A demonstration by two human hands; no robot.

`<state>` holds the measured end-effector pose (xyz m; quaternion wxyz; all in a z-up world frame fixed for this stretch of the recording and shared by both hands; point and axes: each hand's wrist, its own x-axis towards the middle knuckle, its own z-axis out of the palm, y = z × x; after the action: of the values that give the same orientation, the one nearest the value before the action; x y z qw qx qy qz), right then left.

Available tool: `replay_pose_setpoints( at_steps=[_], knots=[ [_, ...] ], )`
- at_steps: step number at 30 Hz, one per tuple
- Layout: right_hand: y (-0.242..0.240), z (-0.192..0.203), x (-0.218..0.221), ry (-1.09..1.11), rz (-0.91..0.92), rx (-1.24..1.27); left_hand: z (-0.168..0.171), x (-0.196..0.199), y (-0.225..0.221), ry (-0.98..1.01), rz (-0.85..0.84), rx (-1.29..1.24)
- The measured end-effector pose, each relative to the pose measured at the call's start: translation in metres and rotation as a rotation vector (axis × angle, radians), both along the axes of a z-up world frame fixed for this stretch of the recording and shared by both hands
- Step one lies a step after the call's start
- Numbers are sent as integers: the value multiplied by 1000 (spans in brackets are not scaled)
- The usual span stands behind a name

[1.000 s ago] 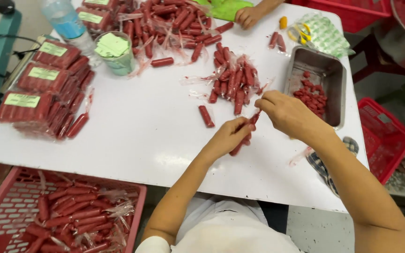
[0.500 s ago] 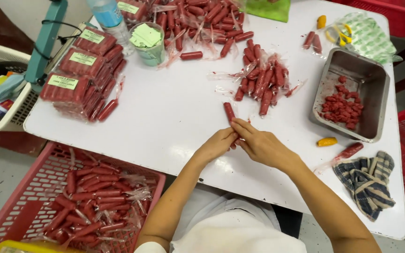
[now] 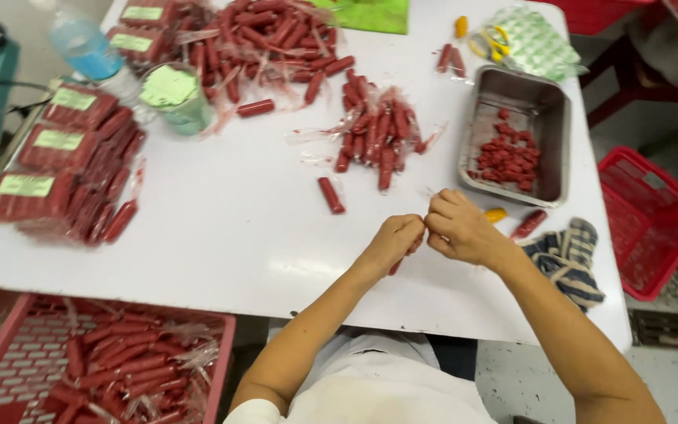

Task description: The person is tying the ends of individual sausages in plastic casings by hand.

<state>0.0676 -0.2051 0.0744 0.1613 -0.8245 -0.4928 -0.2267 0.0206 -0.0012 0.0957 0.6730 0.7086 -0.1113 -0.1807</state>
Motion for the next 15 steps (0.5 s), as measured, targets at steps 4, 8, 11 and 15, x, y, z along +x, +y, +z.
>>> replay_pose_setpoints(
  at_steps=[4,8,11,15],
  knots=[
    [-60,2,9,-34,-25,24,-34,18,-51,121,-92,-302],
    [-103,-3,21,-104,-120,-26,-27,19,-49,74,-146,-245],
    [-116,-17,39,-121,-193,-75,-37,22,-39,109,-115,-223],
    [-137,-49,72,-130,-362,-74,-51,23,-3,253,-17,-348]
  ],
)
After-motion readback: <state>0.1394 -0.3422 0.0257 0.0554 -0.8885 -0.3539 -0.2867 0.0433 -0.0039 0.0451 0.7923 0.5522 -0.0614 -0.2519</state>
